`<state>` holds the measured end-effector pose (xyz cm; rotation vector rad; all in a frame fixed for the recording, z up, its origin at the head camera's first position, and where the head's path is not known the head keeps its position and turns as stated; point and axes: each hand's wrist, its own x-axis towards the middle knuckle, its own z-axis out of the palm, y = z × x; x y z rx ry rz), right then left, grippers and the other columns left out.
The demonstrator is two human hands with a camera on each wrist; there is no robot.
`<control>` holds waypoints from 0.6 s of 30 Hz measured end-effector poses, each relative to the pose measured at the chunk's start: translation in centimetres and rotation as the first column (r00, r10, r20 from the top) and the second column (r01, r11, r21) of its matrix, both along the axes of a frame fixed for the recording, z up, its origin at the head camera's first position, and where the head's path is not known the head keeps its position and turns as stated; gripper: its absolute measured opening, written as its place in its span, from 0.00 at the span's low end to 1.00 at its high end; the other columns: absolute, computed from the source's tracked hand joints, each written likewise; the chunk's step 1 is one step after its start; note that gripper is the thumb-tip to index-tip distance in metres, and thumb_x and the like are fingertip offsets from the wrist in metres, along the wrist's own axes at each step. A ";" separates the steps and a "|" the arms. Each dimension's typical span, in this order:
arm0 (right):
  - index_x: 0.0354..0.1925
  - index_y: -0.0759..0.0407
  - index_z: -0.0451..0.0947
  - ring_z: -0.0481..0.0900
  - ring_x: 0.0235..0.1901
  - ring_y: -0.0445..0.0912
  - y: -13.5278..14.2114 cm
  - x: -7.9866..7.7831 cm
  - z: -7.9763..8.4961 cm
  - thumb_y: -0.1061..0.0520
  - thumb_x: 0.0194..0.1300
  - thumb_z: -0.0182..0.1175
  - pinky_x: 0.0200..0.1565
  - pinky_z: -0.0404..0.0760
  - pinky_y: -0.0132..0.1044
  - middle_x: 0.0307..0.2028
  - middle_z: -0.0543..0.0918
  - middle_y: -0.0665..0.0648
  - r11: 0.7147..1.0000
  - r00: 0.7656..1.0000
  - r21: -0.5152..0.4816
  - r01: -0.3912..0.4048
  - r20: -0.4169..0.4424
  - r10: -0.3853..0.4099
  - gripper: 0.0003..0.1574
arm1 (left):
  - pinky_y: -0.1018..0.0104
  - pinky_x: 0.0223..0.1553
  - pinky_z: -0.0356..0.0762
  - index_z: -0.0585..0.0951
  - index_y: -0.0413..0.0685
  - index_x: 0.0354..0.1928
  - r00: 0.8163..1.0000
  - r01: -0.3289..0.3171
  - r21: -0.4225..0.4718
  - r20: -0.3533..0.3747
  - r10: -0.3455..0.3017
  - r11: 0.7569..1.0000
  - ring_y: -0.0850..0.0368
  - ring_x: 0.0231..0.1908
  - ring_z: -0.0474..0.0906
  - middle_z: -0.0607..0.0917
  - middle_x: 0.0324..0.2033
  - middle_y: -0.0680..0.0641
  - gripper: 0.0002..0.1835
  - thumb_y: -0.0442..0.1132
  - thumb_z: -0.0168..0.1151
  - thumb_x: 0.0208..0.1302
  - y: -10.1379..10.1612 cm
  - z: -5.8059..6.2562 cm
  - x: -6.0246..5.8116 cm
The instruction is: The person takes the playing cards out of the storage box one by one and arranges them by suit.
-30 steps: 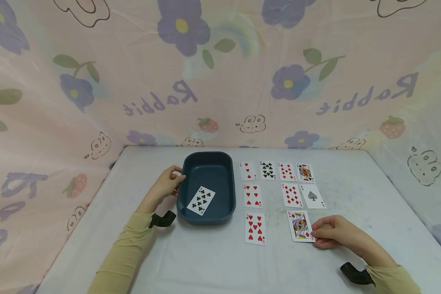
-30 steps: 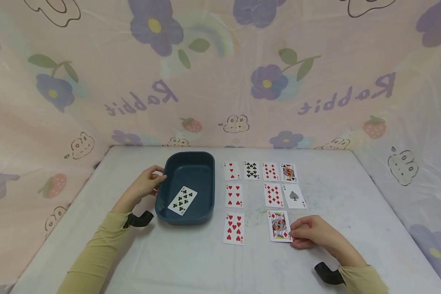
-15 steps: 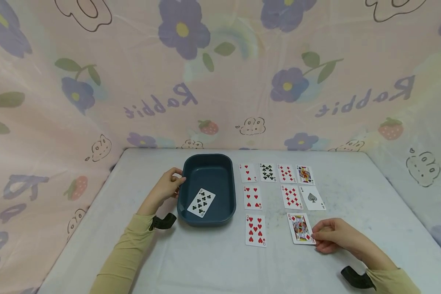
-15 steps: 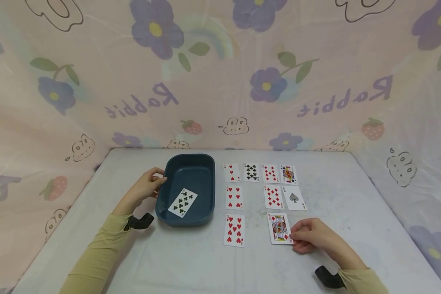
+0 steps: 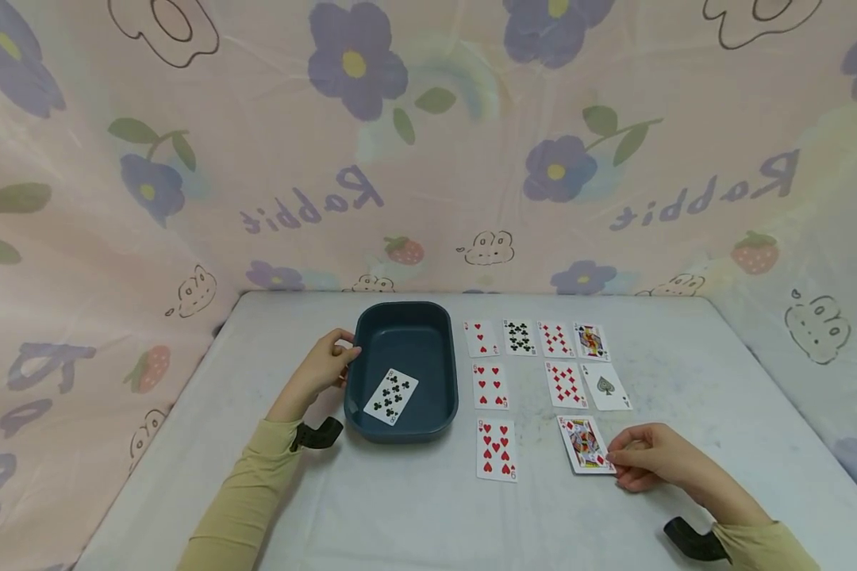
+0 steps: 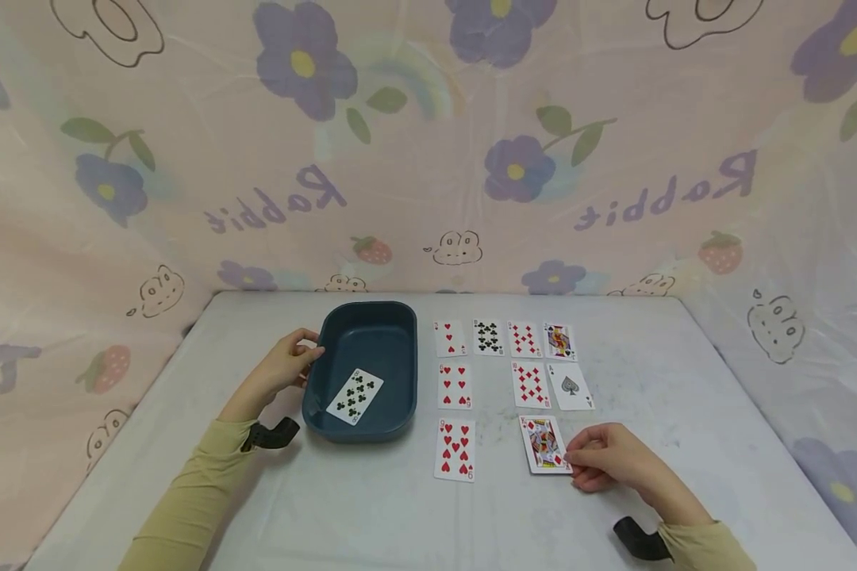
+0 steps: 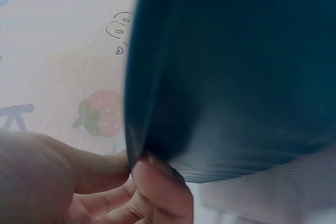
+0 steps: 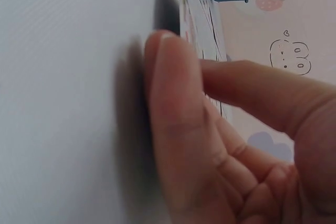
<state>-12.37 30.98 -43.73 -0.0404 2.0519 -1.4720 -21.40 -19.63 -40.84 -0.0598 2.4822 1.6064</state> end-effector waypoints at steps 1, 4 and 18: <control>0.40 0.72 0.75 0.82 0.24 0.45 0.0 0.0 0.0 0.61 0.66 0.60 0.29 0.83 0.39 0.25 0.83 0.57 1.000 1.000 0.003 -0.004 -0.004 0.004 0.12 | 0.64 0.21 0.74 0.67 0.39 0.58 1.000 -0.002 0.000 0.000 0.002 1.000 0.56 0.19 0.69 0.71 0.22 0.47 0.16 0.37 0.51 0.73 0.0 0.0 0.0; 0.39 0.71 0.75 0.82 0.23 0.44 -0.1 -0.1 0.0 0.60 0.66 0.60 0.29 0.83 0.39 0.24 0.83 0.57 1.000 1.000 0.016 -0.005 -0.007 0.006 0.12 | 0.64 0.21 0.74 0.67 0.39 0.58 1.000 -0.005 -0.004 -0.001 0.005 1.000 0.56 0.20 0.69 0.71 0.22 0.46 0.16 0.37 0.51 0.73 0.0 0.0 0.2; 0.40 0.72 0.75 0.80 0.23 0.47 -1.1 -1.5 2.1 0.57 0.68 0.58 0.27 0.82 0.41 0.25 0.82 0.58 0.989 0.984 0.140 -0.049 -0.163 0.072 0.15 | 0.66 0.20 0.73 0.67 0.39 0.58 1.000 -0.008 -0.003 -0.004 0.008 1.000 0.56 0.19 0.68 0.70 0.21 0.46 0.16 0.36 0.51 0.73 0.1 0.1 0.0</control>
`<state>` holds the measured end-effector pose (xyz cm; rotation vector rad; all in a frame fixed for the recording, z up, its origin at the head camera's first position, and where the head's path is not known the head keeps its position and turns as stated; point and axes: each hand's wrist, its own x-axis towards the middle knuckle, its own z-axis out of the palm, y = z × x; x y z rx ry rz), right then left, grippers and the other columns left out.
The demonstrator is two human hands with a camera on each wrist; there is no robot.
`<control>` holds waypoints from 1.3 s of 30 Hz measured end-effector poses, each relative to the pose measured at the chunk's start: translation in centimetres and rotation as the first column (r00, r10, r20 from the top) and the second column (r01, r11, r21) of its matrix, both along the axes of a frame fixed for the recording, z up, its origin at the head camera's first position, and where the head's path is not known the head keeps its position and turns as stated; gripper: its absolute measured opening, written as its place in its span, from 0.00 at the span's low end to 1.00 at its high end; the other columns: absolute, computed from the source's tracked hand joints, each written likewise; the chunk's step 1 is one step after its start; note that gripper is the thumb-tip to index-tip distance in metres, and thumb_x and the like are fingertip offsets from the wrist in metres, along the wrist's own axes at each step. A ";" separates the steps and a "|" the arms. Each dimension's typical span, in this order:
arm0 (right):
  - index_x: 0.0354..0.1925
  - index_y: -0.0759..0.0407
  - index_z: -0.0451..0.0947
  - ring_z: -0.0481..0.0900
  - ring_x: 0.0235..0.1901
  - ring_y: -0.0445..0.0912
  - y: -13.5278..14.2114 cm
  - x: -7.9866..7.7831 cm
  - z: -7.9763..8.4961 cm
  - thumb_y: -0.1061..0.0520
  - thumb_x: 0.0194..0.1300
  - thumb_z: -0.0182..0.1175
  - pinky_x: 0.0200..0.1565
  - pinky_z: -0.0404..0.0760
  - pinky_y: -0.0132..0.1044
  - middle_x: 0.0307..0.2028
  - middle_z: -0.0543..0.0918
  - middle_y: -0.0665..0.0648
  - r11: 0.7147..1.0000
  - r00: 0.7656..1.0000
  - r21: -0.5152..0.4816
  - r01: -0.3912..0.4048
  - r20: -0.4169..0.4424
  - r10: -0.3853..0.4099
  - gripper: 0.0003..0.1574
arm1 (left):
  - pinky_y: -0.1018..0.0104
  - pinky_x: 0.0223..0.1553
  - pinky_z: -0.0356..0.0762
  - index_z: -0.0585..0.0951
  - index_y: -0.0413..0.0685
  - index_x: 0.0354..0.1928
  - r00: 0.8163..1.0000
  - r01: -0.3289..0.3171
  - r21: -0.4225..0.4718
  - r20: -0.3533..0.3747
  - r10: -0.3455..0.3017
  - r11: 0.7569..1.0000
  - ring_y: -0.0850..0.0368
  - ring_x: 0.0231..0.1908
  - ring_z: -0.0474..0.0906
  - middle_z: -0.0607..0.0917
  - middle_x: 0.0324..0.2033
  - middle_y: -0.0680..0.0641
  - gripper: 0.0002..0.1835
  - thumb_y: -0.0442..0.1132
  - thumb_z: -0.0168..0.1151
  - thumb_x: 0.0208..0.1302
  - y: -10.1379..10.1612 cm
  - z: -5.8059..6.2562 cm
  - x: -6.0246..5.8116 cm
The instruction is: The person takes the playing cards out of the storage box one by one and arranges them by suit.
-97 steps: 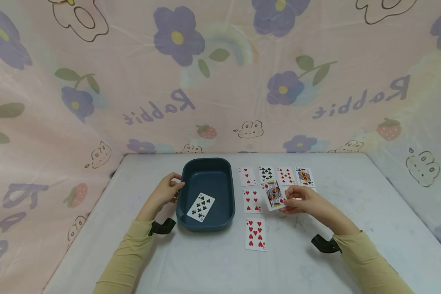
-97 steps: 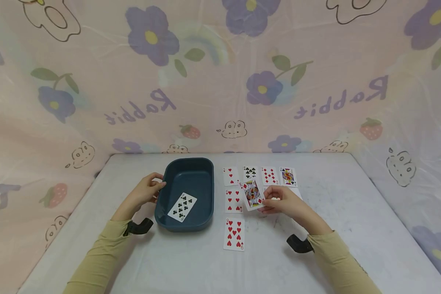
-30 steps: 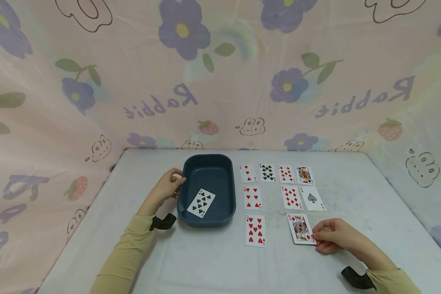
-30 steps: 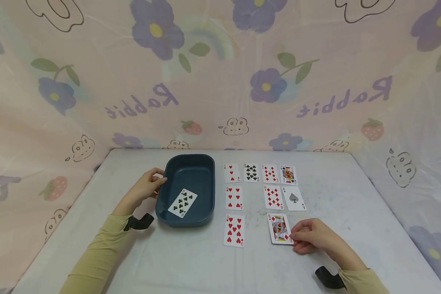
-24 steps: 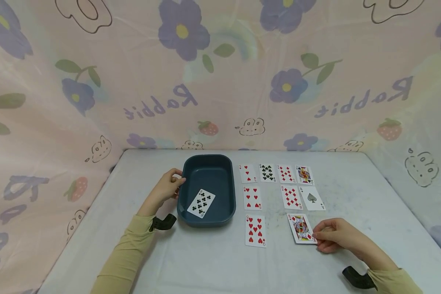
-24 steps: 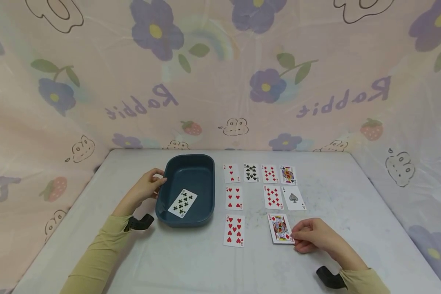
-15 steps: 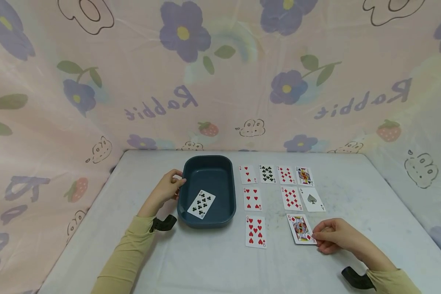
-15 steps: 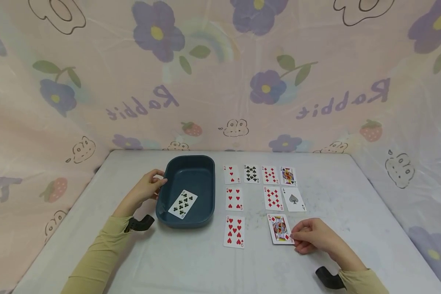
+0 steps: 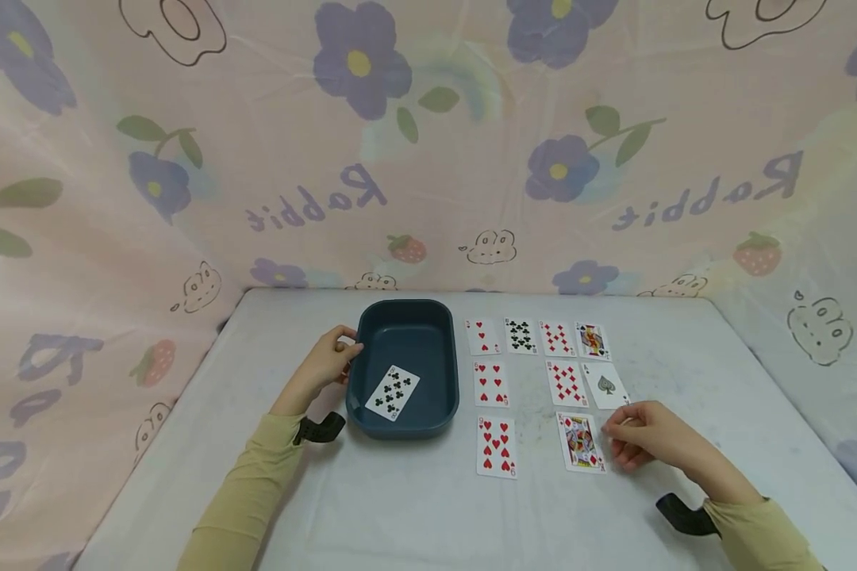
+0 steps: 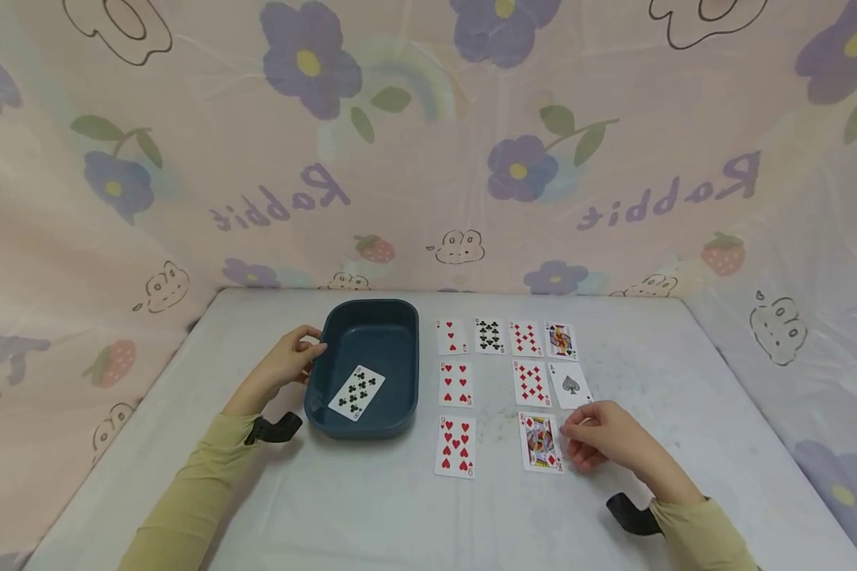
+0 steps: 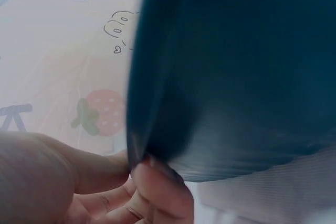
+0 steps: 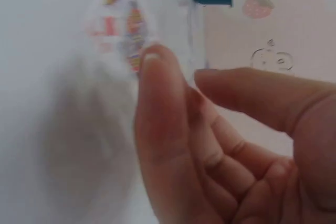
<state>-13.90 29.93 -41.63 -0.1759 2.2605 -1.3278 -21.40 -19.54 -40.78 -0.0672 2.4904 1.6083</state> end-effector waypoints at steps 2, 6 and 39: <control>0.42 0.73 0.75 0.81 0.25 0.49 -0.7 -0.7 0.7 0.57 0.69 0.57 0.28 0.82 0.41 0.27 0.82 0.60 0.999 0.999 -0.007 -0.037 -0.038 0.037 0.16 | 0.66 0.20 0.73 0.67 0.38 0.57 1.000 0.003 -0.001 -0.002 -0.003 1.000 0.56 0.19 0.68 0.70 0.22 0.46 0.16 0.36 0.51 0.73 0.1 0.0 -0.2; 0.46 0.75 0.74 0.82 0.31 0.55 -2.9 -2.1 2.3 0.57 0.69 0.57 0.34 0.83 0.46 0.32 0.82 0.67 0.987 0.985 -0.065 -0.146 -0.103 0.139 0.19 | 0.66 0.20 0.74 0.67 0.37 0.57 1.000 0.010 -0.004 0.014 -0.010 1.000 0.57 0.20 0.68 0.71 0.23 0.46 0.16 0.36 0.51 0.73 0.2 0.0 -0.4; 0.62 0.74 0.65 0.75 0.55 0.61 -27.2 -12.9 4.2 0.54 0.71 0.52 0.55 0.74 0.48 0.54 0.76 0.71 0.935 0.952 -0.318 -0.157 0.203 0.229 0.30 | 0.64 0.20 0.75 0.67 0.40 0.57 1.000 -0.002 0.014 0.027 0.002 1.000 0.57 0.19 0.69 0.70 0.22 0.47 0.15 0.37 0.51 0.73 -0.1 0.1 -0.2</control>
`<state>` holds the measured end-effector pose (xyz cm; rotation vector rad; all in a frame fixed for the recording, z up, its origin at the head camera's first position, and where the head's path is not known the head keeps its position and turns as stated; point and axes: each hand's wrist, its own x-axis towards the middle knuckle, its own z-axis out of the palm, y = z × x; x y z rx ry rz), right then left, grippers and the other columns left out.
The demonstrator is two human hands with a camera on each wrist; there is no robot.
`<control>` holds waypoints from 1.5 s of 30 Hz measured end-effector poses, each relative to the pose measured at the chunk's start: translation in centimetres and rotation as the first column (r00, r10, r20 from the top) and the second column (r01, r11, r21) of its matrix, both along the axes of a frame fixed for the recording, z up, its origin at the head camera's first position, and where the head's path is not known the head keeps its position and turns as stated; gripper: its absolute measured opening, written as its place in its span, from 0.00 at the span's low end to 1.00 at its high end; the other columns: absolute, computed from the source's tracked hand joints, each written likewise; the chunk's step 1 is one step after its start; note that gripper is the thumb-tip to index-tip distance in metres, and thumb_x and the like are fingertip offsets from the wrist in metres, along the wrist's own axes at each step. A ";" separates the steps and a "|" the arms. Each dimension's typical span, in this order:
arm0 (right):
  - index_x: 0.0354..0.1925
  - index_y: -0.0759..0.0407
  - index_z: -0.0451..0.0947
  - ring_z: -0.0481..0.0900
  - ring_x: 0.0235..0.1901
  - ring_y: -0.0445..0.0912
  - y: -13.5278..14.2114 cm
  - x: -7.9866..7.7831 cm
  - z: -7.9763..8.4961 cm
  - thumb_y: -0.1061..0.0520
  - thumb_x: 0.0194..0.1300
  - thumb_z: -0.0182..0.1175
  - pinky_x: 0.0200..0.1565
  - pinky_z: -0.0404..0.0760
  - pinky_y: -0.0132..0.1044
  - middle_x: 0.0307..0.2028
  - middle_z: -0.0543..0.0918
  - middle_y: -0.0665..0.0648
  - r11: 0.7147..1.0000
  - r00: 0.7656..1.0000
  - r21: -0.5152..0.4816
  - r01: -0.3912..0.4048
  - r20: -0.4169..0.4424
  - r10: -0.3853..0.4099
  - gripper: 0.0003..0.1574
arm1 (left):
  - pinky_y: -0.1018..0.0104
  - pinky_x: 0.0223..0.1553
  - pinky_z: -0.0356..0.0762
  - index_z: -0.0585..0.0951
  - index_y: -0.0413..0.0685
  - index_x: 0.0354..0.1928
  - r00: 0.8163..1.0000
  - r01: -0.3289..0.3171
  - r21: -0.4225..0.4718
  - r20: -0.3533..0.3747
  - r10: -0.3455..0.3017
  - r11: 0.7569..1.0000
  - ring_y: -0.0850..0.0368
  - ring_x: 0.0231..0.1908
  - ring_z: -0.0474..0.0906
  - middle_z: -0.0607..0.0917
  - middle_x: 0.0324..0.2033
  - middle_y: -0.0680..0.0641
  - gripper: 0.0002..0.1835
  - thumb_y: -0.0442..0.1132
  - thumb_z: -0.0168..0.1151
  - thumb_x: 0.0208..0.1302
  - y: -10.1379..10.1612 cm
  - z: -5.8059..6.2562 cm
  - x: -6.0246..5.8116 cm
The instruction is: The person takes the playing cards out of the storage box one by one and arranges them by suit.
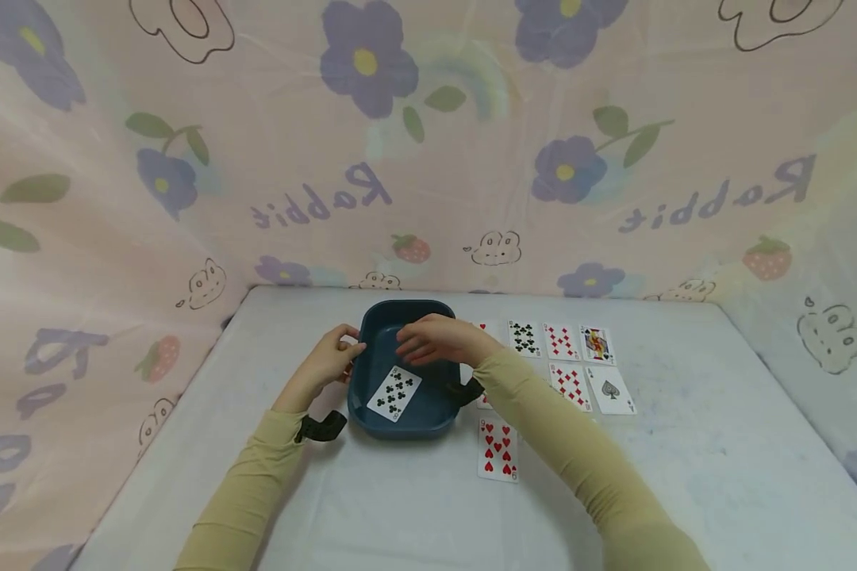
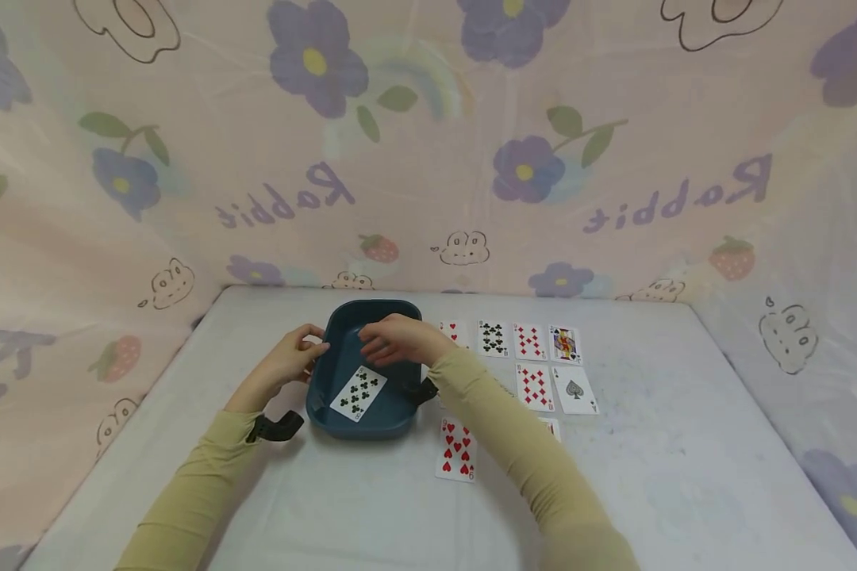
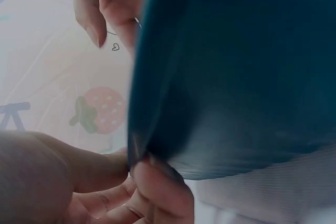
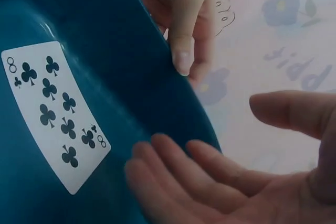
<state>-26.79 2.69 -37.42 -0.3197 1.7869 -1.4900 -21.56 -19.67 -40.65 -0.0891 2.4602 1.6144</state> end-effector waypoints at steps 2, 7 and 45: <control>0.62 0.73 0.65 0.75 0.55 0.61 -0.3 -0.1 -0.2 0.53 0.69 0.53 0.55 0.73 0.49 0.55 0.76 0.70 0.999 1.000 0.037 0.011 -0.005 -0.011 0.31 | 0.64 0.20 0.75 0.67 0.39 0.56 1.000 0.003 -0.001 0.002 -0.003 1.000 0.57 0.19 0.69 0.71 0.22 0.47 0.15 0.37 0.51 0.73 0.0 0.1 0.0; 0.61 0.69 0.70 0.76 0.53 0.62 -0.6 0.0 -0.5 0.50 0.68 0.54 0.54 0.73 0.53 0.54 0.76 0.69 0.988 0.996 0.157 -0.004 -0.084 0.017 0.31 | 0.64 0.20 0.74 0.67 0.40 0.56 1.000 0.008 0.003 0.007 -0.008 1.000 0.57 0.19 0.69 0.71 0.22 0.46 0.14 0.37 0.51 0.73 0.2 0.1 -0.1; 0.46 0.60 0.82 0.82 0.32 0.45 -1.6 0.1 -2.5 0.57 0.61 0.65 0.33 0.75 0.36 0.33 0.85 0.54 0.952 0.972 0.281 -0.124 -0.157 0.173 0.14 | 0.66 0.19 0.74 0.68 0.38 0.55 1.000 0.012 0.000 -0.025 -0.012 1.000 0.57 0.18 0.70 0.72 0.21 0.47 0.13 0.34 0.51 0.72 0.2 -0.1 0.3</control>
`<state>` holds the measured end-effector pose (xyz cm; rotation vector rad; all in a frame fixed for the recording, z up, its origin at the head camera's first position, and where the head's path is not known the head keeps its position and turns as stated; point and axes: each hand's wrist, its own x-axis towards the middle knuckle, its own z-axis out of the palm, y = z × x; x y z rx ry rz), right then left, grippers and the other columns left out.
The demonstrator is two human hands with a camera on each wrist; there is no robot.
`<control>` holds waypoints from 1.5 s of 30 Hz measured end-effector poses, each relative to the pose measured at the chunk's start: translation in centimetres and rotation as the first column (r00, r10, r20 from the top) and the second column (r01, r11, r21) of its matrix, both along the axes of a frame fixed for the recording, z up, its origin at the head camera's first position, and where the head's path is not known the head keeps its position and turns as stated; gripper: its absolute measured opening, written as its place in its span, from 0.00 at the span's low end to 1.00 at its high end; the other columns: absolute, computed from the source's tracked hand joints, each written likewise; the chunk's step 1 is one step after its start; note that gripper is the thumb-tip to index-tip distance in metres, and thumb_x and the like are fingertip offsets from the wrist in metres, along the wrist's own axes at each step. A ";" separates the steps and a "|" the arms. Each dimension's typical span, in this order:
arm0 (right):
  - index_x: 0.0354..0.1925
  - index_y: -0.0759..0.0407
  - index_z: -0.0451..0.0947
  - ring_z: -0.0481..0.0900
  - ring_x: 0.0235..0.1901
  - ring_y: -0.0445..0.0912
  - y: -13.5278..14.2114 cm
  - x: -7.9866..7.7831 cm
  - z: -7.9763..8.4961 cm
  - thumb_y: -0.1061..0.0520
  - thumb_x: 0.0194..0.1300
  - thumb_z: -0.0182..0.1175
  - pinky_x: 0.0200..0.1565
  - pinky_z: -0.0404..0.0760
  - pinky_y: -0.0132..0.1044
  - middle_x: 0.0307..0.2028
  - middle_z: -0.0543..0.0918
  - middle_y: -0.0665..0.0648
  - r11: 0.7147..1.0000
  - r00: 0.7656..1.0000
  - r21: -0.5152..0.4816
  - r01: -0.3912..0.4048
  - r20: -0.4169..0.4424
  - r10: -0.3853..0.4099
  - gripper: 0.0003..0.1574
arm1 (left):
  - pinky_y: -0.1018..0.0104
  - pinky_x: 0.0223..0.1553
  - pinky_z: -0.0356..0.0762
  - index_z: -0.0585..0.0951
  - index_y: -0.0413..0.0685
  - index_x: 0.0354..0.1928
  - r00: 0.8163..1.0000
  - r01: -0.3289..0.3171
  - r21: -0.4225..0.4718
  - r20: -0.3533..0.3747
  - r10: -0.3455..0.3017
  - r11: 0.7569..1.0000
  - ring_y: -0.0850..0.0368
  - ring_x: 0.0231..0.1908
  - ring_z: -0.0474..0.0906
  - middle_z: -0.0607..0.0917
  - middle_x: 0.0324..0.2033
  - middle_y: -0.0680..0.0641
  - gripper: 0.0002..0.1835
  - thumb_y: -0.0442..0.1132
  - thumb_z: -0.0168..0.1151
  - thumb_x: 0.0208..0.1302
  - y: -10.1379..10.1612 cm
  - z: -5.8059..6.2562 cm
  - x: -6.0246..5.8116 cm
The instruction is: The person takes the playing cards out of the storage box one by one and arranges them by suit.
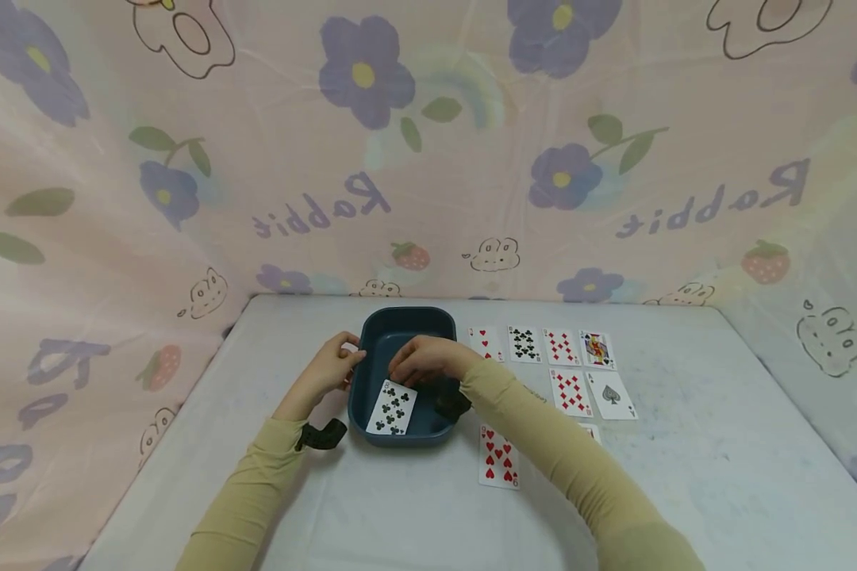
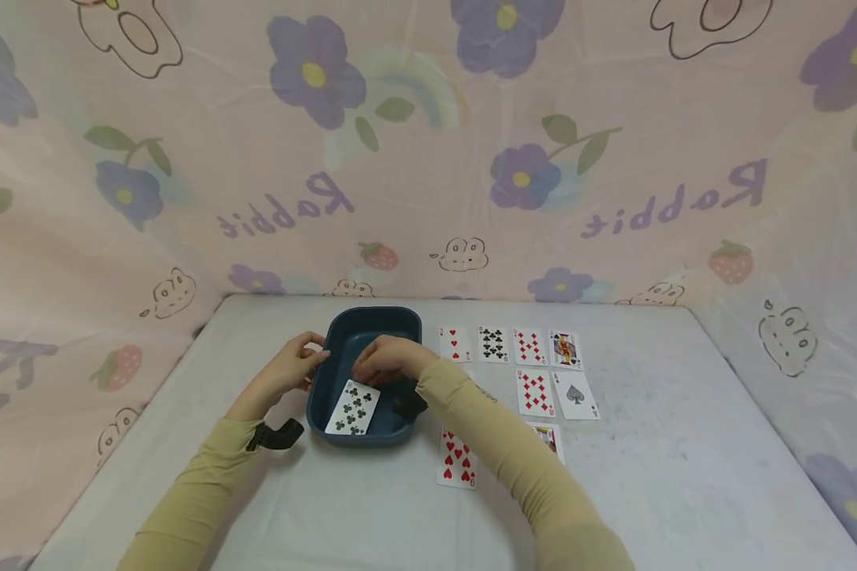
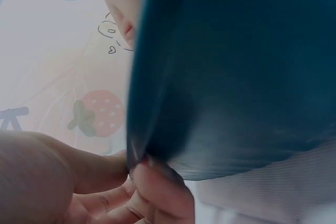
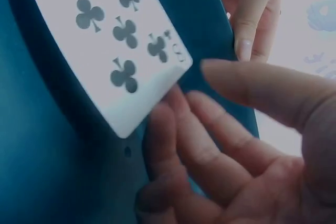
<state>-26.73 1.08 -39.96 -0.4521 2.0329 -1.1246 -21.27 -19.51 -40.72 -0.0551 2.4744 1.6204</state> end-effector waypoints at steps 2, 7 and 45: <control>0.44 0.61 0.83 0.80 0.31 0.44 0.1 0.2 0.2 0.61 0.58 0.66 0.33 0.75 0.35 0.31 0.84 0.53 1.000 1.000 -0.013 -0.023 -0.017 0.023 0.14 | 0.66 0.19 0.73 0.67 0.38 0.55 1.000 0.004 -0.009 0.002 -0.004 1.000 0.57 0.19 0.69 0.72 0.21 0.47 0.14 0.35 0.50 0.73 0.0 -0.1 0.0; 0.44 0.61 0.84 0.78 0.30 0.43 0.3 0.6 0.7 0.66 0.58 0.65 0.34 0.76 0.35 0.32 0.84 0.53 0.997 0.997 -0.030 -0.067 -0.049 0.066 0.13 | 0.67 0.19 0.72 0.67 0.38 0.56 1.000 0.005 -0.018 0.006 -0.005 1.000 0.57 0.19 0.69 0.71 0.21 0.47 0.14 0.36 0.50 0.73 -0.1 -0.2 0.0; 0.44 0.72 0.70 0.82 0.38 0.49 21.5 4.4 -2.9 0.63 0.64 0.60 0.43 0.80 0.40 0.36 0.83 0.62 0.900 0.945 -0.332 0.283 -0.062 -0.321 0.14 | 0.66 0.20 0.72 0.66 0.38 0.58 1.000 0.017 -0.012 0.006 -0.017 1.000 0.56 0.19 0.68 0.70 0.21 0.47 0.16 0.37 0.49 0.74 -0.1 -0.2 0.1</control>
